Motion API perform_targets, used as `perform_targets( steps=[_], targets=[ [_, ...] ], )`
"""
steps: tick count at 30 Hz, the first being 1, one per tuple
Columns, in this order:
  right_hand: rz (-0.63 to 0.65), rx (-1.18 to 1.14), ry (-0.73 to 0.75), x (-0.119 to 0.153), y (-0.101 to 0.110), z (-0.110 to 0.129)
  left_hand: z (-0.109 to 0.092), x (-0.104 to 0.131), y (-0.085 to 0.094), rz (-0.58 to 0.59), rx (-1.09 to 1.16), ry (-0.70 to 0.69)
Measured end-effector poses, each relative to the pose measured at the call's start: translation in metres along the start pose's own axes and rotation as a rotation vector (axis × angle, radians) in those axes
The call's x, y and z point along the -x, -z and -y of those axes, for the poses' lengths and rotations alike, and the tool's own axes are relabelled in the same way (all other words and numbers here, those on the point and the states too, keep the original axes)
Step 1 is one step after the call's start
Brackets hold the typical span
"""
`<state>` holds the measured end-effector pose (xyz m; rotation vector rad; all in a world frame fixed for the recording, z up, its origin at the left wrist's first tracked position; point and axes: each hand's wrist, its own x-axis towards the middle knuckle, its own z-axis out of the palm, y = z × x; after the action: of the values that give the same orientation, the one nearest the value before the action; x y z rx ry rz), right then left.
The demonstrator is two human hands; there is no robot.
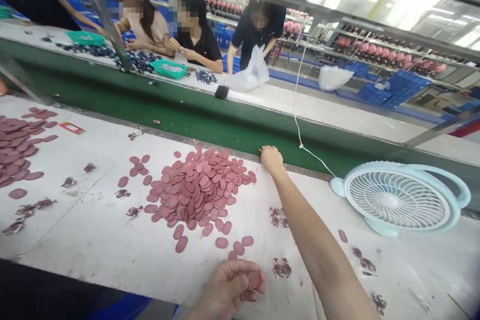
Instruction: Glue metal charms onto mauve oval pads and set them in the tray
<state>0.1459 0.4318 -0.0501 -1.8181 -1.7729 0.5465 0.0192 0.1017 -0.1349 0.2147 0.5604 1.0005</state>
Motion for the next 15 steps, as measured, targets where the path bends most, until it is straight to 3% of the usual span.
perform_targets(
  steps=[4, 7, 11, 13, 15],
  targets=[
    [-0.032, 0.000, -0.029, 0.004, 0.009, 0.013, 0.002, -0.005, 0.002, 0.010, -0.016, -0.002],
    [-0.063, -0.086, -0.040, 0.036, 0.025, 0.020, 0.001, -0.004, 0.000, -0.004, -0.022, -0.007],
    [-0.018, -0.302, -0.003, 0.141, 0.051, 0.014, -0.005, 0.004, -0.003, -0.046, -0.017, -0.003],
    [0.061, -0.407, -0.021, 0.206, 0.059, 0.005, -0.008, 0.007, -0.005, -0.074, -0.001, 0.007],
    [0.188, -0.618, -0.134, 0.263, 0.061, -0.003, -0.011, 0.008, -0.007, -0.119, 0.020, 0.010]
  ],
)
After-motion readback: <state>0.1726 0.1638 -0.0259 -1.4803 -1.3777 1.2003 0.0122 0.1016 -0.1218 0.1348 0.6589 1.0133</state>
